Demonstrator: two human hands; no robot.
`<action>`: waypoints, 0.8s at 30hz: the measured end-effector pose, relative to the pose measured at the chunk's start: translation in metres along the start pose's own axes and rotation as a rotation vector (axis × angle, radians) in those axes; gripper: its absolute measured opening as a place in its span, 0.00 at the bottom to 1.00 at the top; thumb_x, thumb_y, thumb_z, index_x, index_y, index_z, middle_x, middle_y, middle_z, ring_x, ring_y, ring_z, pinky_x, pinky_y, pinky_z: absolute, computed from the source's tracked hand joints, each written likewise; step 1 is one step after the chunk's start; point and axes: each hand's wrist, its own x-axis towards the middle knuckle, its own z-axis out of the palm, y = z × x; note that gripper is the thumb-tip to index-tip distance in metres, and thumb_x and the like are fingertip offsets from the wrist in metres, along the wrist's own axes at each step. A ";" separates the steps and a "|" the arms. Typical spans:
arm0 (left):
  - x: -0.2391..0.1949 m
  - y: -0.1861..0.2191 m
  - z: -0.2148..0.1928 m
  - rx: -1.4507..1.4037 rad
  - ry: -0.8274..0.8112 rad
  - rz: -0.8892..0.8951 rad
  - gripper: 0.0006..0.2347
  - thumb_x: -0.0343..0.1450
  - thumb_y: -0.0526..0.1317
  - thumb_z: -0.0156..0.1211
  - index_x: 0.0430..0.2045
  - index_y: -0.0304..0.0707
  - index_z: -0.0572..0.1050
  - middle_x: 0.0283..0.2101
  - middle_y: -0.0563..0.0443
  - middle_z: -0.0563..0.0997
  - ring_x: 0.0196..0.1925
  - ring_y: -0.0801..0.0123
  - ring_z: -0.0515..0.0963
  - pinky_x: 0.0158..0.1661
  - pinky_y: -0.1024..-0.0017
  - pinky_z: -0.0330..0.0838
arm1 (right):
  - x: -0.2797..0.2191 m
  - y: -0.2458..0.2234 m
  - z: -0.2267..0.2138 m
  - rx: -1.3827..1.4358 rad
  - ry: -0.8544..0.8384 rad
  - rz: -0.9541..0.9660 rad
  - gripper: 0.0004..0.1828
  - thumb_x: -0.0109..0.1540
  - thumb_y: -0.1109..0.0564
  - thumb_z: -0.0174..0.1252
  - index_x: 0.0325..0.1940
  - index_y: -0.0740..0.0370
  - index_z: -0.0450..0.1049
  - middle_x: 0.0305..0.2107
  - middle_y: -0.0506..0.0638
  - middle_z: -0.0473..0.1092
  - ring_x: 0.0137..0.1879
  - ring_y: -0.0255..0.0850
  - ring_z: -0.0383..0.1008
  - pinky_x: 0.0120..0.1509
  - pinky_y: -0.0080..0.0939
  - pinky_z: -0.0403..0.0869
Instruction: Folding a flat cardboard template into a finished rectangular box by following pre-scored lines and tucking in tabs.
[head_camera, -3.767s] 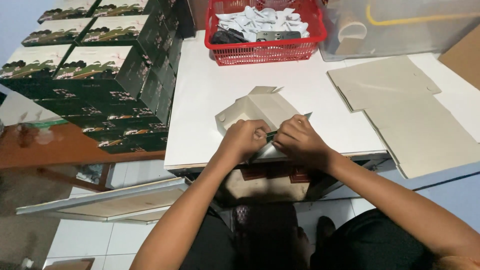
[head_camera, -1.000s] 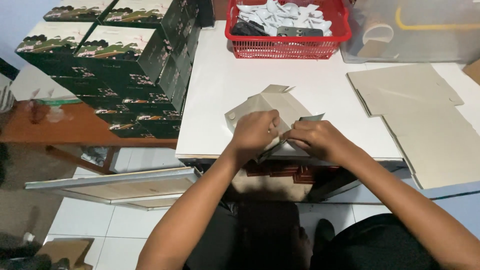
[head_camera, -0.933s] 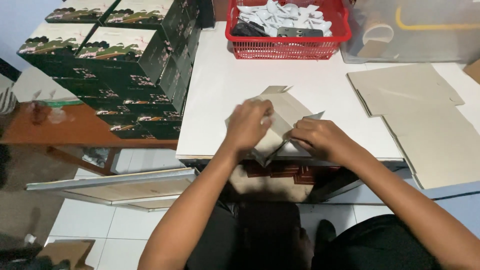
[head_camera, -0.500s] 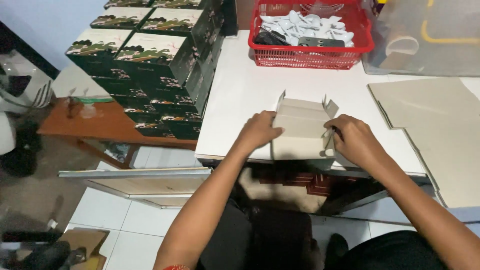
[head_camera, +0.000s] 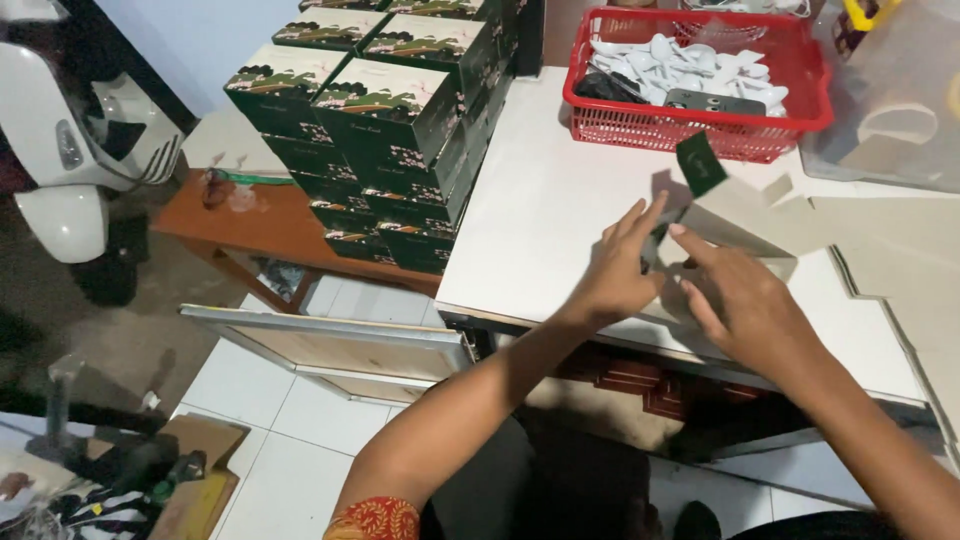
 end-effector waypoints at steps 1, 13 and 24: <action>-0.003 0.004 0.003 0.001 0.002 -0.003 0.38 0.67 0.43 0.56 0.74 0.59 0.46 0.77 0.31 0.50 0.76 0.31 0.50 0.66 0.38 0.47 | 0.003 0.000 0.000 0.003 0.000 -0.001 0.34 0.67 0.59 0.54 0.78 0.59 0.57 0.44 0.60 0.73 0.47 0.56 0.73 0.56 0.50 0.71; -0.023 0.033 0.011 0.004 -0.175 0.249 0.37 0.63 0.36 0.42 0.74 0.43 0.48 0.78 0.33 0.51 0.79 0.44 0.53 0.73 0.57 0.49 | -0.010 0.019 -0.012 0.443 0.325 0.510 0.13 0.78 0.54 0.51 0.53 0.66 0.77 0.35 0.53 0.73 0.42 0.39 0.72 0.48 0.37 0.68; -0.030 0.019 0.043 0.053 -0.065 0.639 0.30 0.69 0.28 0.36 0.72 0.25 0.49 0.77 0.29 0.53 0.83 0.46 0.50 0.82 0.53 0.48 | -0.012 0.025 -0.016 0.584 0.636 0.643 0.04 0.82 0.68 0.50 0.52 0.72 0.69 0.29 0.58 0.65 0.29 0.45 0.73 0.33 0.40 0.78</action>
